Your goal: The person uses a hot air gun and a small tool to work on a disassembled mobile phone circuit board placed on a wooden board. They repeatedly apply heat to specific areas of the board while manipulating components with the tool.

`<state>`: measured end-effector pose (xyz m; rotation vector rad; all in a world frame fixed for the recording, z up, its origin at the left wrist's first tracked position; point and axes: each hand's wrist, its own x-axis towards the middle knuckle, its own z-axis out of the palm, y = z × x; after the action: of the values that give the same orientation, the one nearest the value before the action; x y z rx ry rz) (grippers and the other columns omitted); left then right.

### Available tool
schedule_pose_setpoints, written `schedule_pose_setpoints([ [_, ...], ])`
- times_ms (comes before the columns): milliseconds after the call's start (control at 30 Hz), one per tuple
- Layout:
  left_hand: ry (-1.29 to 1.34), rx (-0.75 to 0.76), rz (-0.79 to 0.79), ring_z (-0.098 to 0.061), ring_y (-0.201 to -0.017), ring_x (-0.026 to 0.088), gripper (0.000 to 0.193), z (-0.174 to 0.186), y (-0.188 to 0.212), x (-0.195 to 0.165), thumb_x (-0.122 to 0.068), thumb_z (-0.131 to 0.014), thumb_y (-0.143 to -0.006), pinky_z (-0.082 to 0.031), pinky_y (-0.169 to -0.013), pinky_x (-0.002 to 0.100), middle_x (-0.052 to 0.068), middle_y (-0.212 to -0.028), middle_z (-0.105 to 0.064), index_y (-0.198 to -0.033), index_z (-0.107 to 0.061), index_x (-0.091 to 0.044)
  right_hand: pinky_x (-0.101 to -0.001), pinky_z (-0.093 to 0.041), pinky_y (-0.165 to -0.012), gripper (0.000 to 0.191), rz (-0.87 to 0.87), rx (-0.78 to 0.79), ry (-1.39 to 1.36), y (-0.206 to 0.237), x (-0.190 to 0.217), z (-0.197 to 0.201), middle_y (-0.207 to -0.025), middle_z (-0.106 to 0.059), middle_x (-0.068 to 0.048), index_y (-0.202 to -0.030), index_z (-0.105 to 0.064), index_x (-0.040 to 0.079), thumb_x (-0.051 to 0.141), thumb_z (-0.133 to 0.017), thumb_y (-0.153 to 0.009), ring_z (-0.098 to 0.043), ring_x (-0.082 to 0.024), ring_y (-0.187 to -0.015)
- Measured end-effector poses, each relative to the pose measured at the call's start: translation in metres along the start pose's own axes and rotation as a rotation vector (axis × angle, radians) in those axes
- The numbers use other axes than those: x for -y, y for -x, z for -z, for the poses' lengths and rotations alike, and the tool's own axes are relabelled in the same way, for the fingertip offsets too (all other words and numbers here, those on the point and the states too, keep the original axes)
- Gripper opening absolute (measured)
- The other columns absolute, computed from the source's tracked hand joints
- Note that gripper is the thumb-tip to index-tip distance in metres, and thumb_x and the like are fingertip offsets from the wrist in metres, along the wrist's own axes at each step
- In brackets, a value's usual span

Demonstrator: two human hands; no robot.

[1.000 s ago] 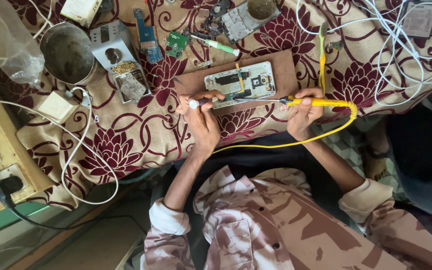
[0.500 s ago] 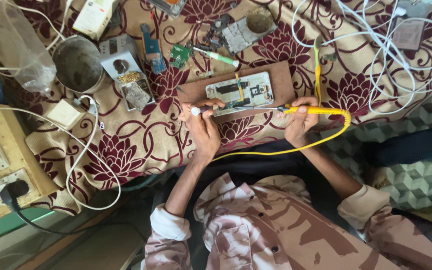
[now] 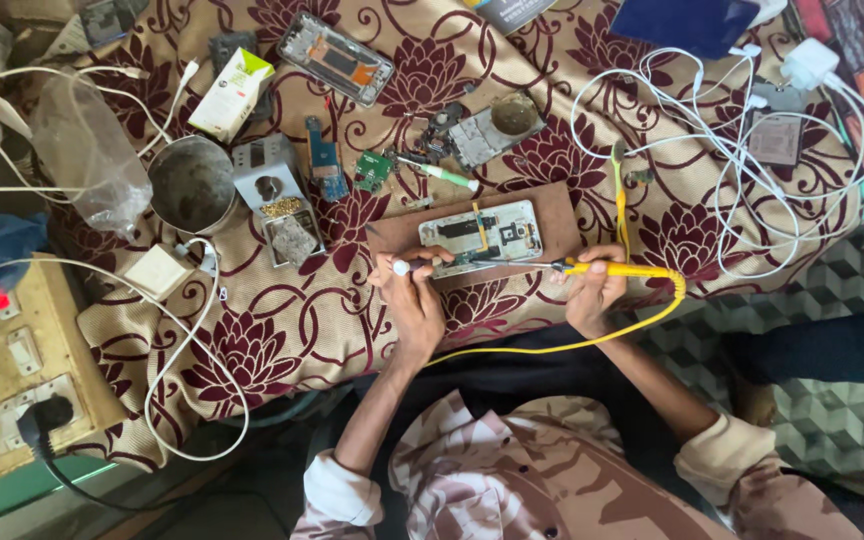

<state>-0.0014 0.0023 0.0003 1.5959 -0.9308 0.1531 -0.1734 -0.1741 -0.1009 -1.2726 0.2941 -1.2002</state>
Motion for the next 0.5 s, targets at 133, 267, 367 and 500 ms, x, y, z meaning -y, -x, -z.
schedule_pose_setpoints([
  [133,-0.024,-0.006,-0.004,-0.053,-0.078,0.022,0.013,-0.0005,-0.0009,-0.0005,0.001,-0.044,-0.106,-0.040,-0.073,0.037,0.011,-0.095,-0.073,-0.096,-0.052,0.000,-0.0267,-0.047,-0.061,0.030,0.038,0.011,0.100,-0.0018,-0.0004,0.0008,-0.097,-0.053,-0.010,-0.113,-0.045,0.000,0.030,-0.049,-0.113,-0.053,-0.014,-0.063],
  [267,-0.049,0.000,-0.043,-0.052,-0.079,0.023,0.014,0.0000,-0.0030,-0.0012,0.001,-0.043,-0.106,-0.041,-0.073,0.037,0.011,-0.095,-0.074,-0.095,-0.051,-0.001,-0.0260,-0.047,-0.063,0.028,0.103,0.034,0.065,-0.0049,-0.0014,-0.0012,-0.098,-0.053,-0.008,-0.113,-0.045,0.001,0.029,-0.048,-0.114,-0.055,-0.011,-0.069],
  [367,0.020,0.006,-0.015,-0.054,-0.080,0.022,0.015,-0.0004,-0.0026,-0.0016,0.001,-0.042,-0.107,-0.044,-0.071,0.035,0.012,-0.097,-0.073,-0.096,-0.051,0.000,-0.0204,-0.033,-0.057,0.028,0.073,-0.020,0.150,-0.0034,-0.0006,0.0004,-0.097,-0.053,-0.007,-0.112,-0.047,0.000,0.028,-0.047,-0.114,-0.042,-0.005,-0.064],
  [500,0.075,0.002,0.026,-0.058,-0.080,0.021,0.013,-0.0016,-0.0019,-0.0024,0.000,-0.042,-0.108,-0.045,-0.071,0.034,0.012,-0.097,-0.071,-0.098,-0.049,0.001,-0.0182,-0.026,-0.051,0.028,0.002,-0.032,0.161,-0.0014,0.0024,0.0019,-0.096,-0.054,-0.006,-0.111,-0.047,0.001,0.029,-0.046,-0.112,-0.036,-0.002,-0.057],
])
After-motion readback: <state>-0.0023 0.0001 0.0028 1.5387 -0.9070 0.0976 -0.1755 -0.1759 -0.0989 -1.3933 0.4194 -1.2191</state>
